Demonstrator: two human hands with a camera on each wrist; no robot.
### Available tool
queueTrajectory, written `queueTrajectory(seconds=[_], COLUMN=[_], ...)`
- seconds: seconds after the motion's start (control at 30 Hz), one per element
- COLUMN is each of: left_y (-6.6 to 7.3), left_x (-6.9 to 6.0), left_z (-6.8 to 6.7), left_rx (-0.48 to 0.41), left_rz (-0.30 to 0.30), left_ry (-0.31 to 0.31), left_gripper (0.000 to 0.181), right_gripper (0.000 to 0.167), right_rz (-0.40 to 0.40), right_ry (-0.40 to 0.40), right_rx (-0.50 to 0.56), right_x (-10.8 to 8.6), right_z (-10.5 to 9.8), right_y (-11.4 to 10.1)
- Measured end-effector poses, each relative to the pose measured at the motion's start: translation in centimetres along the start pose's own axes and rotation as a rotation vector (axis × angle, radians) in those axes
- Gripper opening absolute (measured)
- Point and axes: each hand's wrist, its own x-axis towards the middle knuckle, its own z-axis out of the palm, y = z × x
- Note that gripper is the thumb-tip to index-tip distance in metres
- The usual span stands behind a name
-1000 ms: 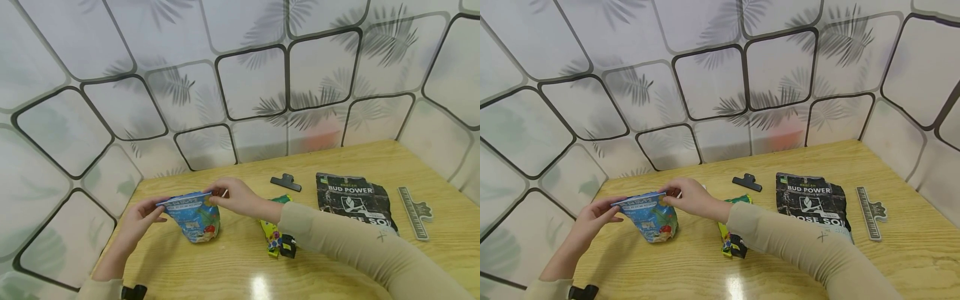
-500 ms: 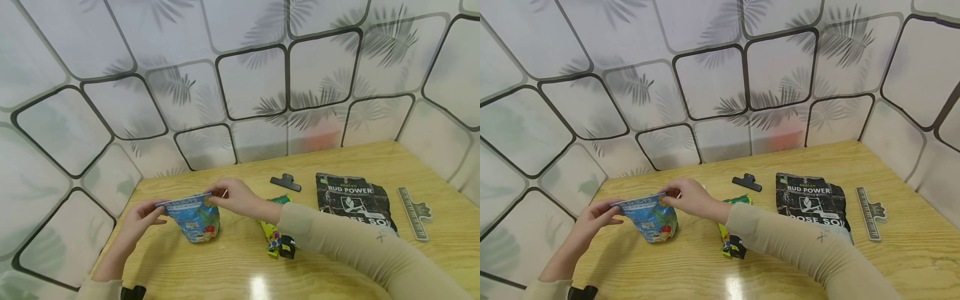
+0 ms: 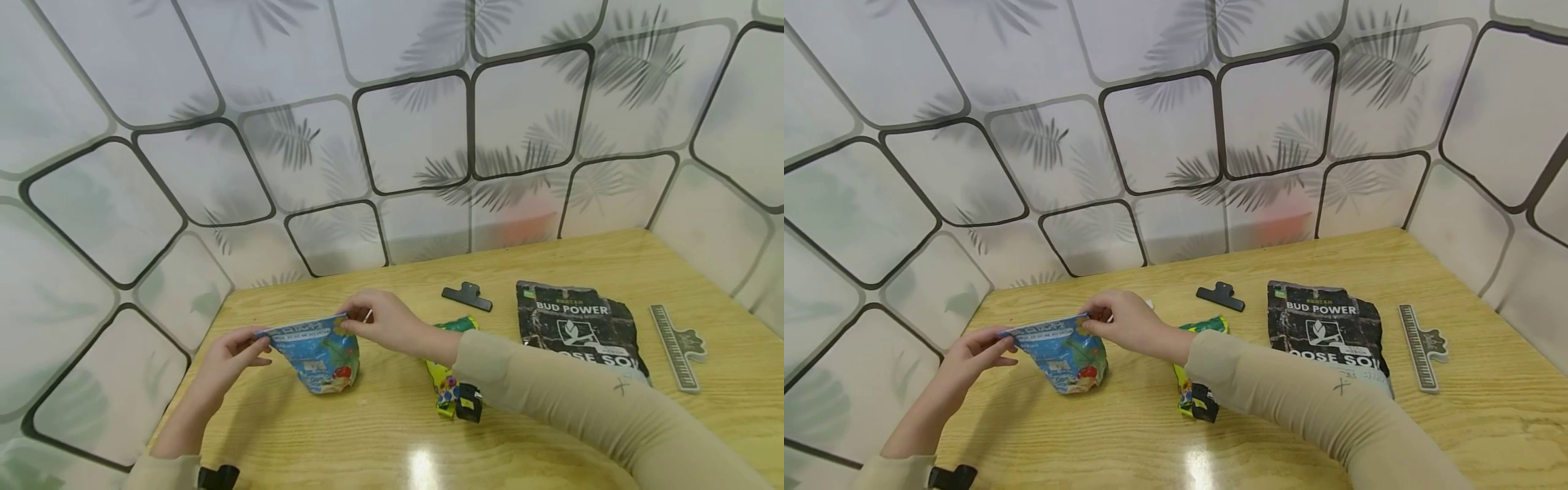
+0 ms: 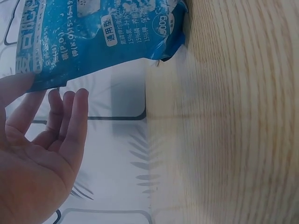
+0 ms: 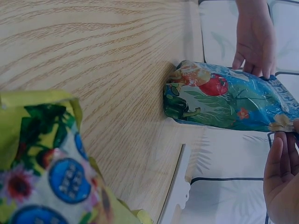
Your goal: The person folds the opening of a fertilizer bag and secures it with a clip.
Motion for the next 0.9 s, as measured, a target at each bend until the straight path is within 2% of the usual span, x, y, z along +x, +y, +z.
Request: queueTrajectory(seconds=[0.27, 0.47, 0.57, 0.77, 0.9], left_y=[-0.03, 0.00, 0.01, -0.12, -0.22], left_x=[0.10, 0.11, 0.18, 0.37, 0.35], left_z=[0.21, 0.35, 0.43, 0.61, 0.63], left_rx=[0.073, 0.111, 0.089, 0.017, -0.002], left_rz=[0.032, 0.003, 0.008, 0.058, 0.055], left_ry=[0.021, 0.027, 0.027, 0.009, 0.002], left_gripper=[0.031, 0.034, 0.033, 0.030, 0.029], right_gripper=[0.018, 0.016, 0.015, 0.013, 0.013], right_rz=[-0.007, -0.007, -0.001, 0.020, 0.025], right_ry=[0.001, 0.007, 0.006, 0.010, 0.015], right_rx=[-0.013, -0.011, -0.006, 0.007, 0.014], right_x=[-0.01, 0.06, 0.10, 0.15, 0.10], right_z=[0.00, 0.09, 0.15, 0.18, 0.23], right_y=[0.14, 0.26, 0.36, 0.31, 0.30])
